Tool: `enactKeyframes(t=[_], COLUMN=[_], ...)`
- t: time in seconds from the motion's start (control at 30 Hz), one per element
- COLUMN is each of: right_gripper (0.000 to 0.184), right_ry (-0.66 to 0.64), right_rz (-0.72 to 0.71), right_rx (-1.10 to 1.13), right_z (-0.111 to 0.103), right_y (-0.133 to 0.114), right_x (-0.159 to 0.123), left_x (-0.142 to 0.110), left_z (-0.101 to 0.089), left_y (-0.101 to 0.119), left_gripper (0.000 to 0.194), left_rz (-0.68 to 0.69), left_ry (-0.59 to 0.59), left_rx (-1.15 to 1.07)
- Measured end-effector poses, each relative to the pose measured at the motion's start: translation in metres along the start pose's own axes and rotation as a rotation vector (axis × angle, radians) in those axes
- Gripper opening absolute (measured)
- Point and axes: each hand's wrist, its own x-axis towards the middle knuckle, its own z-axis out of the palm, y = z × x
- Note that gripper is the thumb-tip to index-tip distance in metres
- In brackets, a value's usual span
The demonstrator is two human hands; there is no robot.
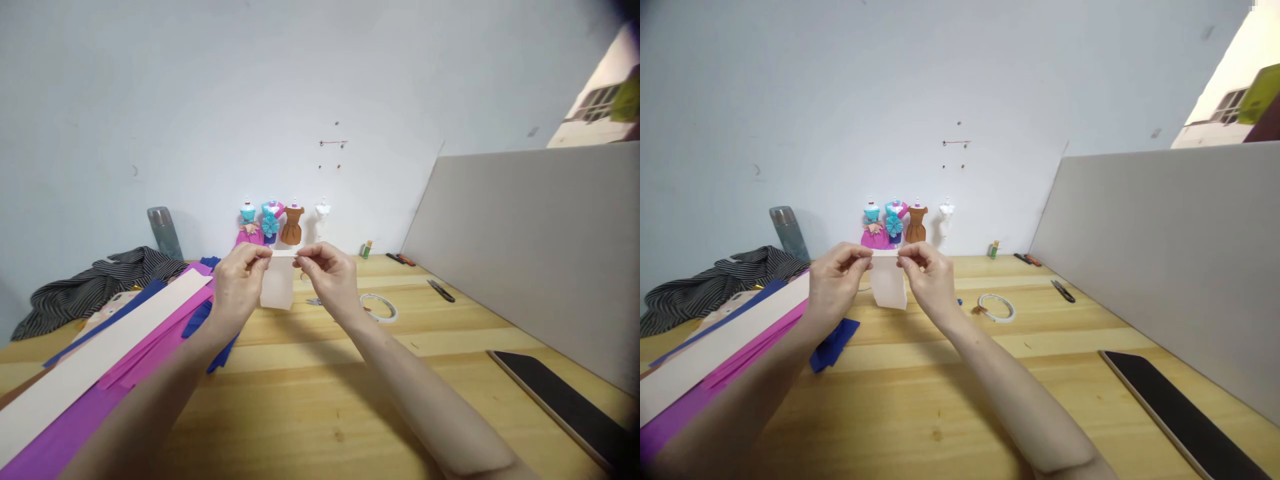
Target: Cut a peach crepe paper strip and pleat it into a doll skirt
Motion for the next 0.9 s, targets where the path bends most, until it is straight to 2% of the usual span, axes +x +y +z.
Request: enactKeyframes(t=[0.17, 0.37, 0.5, 0.9], right_gripper=[0.005, 0.01, 0.011, 0.012], right_ry=[0.011, 0.025, 0.053, 0.02], right_rz=[0.044, 0.099, 0.096, 0.003], right_rx=[0.041, 0.096, 0.117, 0.137], right_z=[0.002, 0.003, 0.003, 0.0], right_y=[-0.002, -0.003, -0.003, 0.0], right_x=[0.0, 0.001, 0.002, 0.004], left_x=[0.001, 0.005, 0.005, 0.002], left_z=[0.006, 0.009, 0.007, 0.008], left_y=[0.002, 0.013, 0.015, 0.009], left_gripper=[0.009, 0.013, 0.015, 0.013], left_rz=[-0.25, -0.387, -0.376, -0.227], left_ry=[-0.025, 0.005, 0.029, 0.067], left_rx=[-0.239, -0.457, -0.509, -0.485])
